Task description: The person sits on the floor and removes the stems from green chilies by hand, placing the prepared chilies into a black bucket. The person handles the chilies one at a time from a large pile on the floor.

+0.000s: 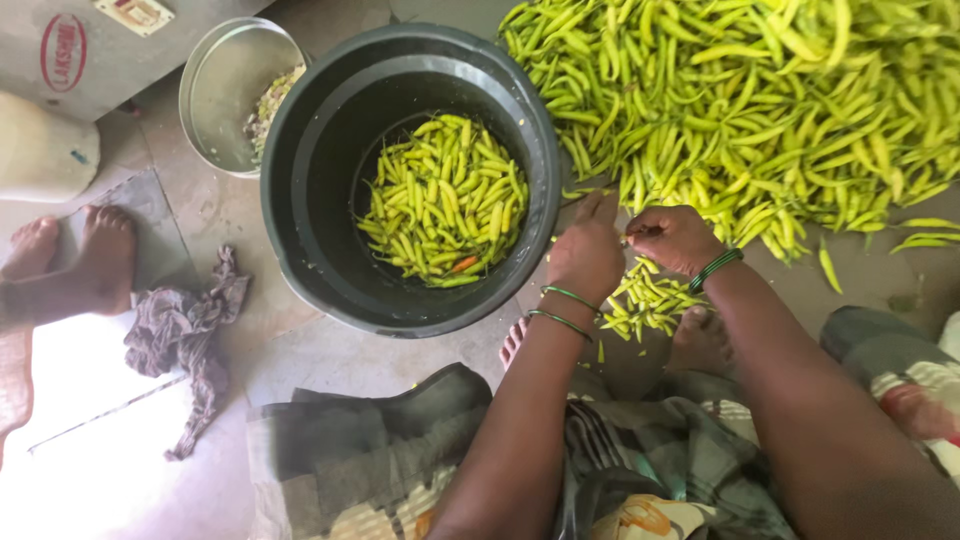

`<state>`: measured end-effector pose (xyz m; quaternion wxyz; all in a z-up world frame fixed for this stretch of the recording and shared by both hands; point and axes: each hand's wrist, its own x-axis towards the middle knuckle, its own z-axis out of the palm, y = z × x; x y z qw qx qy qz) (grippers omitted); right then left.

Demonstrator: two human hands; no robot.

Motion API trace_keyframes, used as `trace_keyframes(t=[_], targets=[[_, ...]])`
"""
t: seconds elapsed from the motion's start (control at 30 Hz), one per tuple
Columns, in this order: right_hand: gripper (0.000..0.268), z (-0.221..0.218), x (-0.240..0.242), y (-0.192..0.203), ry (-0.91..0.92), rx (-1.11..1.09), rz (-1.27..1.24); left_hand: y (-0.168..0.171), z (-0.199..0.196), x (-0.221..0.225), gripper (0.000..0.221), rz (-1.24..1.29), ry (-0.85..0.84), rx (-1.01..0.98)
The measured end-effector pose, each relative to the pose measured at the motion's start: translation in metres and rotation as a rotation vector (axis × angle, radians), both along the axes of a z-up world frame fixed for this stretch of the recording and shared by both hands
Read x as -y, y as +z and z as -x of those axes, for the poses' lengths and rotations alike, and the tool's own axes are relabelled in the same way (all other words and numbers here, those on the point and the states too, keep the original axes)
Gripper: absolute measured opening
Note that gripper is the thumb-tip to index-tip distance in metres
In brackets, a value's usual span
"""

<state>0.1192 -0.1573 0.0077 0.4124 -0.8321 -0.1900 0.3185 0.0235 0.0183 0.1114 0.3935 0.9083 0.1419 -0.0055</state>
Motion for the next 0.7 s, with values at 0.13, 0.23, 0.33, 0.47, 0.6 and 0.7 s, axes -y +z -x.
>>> trace_keyframes(t=[0.13, 0.23, 0.33, 0.47, 0.6, 0.7], targets=[[0.017, 0.007, -0.002, 0.02, -0.184, -0.045, -0.022, 0.0, 0.008, 0.005, 0.025, -0.096, -0.035, -0.218], [0.014, 0.014, -0.006, 0.009, -0.482, -0.104, -0.154, 0.005, 0.008, 0.014, 0.017, -0.214, -0.033, -0.247], [0.027, 0.018, 0.0, -0.01, -0.396, 0.104, 0.336, 0.018, 0.008, 0.015, 0.015, -0.38, 0.072, -0.147], [0.042, 0.03, 0.013, -0.019, -0.044, 0.289, 0.527, 0.048, -0.007, -0.027, 0.023, -0.467, 0.371, -0.103], [0.054, 0.008, 0.024, -0.006, -0.172, 0.463, 0.718, 0.071, -0.003, -0.068, 0.07, -0.379, 0.566, 0.138], [0.054, -0.008, 0.036, -0.004, -0.198, 0.521, 0.704, 0.075, -0.002, -0.066, 0.062, -0.167, 0.509, 0.229]])
